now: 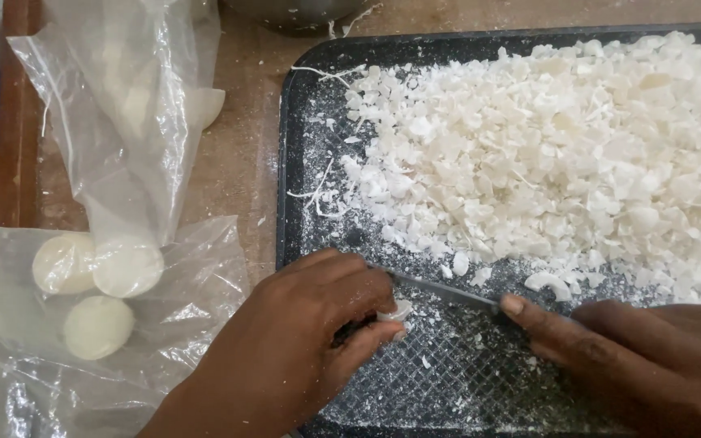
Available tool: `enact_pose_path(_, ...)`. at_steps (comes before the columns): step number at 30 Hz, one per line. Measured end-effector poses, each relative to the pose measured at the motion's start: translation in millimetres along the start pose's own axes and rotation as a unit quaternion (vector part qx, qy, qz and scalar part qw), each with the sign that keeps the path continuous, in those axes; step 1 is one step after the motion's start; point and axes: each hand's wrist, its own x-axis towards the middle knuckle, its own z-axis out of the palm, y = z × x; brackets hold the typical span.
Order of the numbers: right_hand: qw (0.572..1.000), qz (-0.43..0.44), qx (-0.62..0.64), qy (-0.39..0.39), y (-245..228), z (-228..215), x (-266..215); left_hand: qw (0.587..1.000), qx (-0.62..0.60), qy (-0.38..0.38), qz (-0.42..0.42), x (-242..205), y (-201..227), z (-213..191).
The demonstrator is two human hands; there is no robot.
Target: The recorder is using a knife to scrape and clean excess wax from small egg-shaped candle molds over a tray of wax shavings.
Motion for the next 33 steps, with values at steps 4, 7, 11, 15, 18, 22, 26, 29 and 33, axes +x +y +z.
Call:
enact_pose_path(4, 0.993, 0.055, 0.026, 0.101, -3, 4, -1, 0.997, -0.023, 0.069, 0.036, 1, 2, 4)
enact_pose_path(7, 0.982, 0.080, 0.059, 0.161, -7, 2, 3, 0.992, -0.078, 0.097, -0.014, 3, 1, 11)
enact_pose_path(11, 0.985, 0.104, 0.085, 0.105, 1, 14, -1, 0.993, -0.026, 0.082, -0.085, 7, 3, 14)
enact_pose_path(15, 0.993, 0.039, 0.057, 0.097, 0, 9, 4, 0.994, 0.013, 0.109, 0.002, 6, 2, 17)
enact_pose_path(18, 0.996, 0.041, 0.065, 0.050, -2, 9, 7, 0.987, 0.036, 0.148, 0.042, 7, 5, 15)
enact_pose_path(22, 0.995, 0.080, 0.054, -0.012, -2, 5, 6, 0.991, 0.006, 0.137, 0.007, 10, 8, 17)
enact_pose_path(26, 0.983, 0.035, 0.141, 0.109, 1, 7, 5, 0.990, -0.017, 0.142, -0.013, 8, 2, 23)
enact_pose_path(29, 0.997, -0.016, 0.079, 0.008, 6, 11, 5, 0.982, 0.056, 0.177, 0.023, 11, 10, 22)
enact_pose_path(33, 0.991, 0.004, 0.080, -0.105, -2, 1, 12, 0.978, 0.077, 0.188, 0.042, 12, 7, 24)
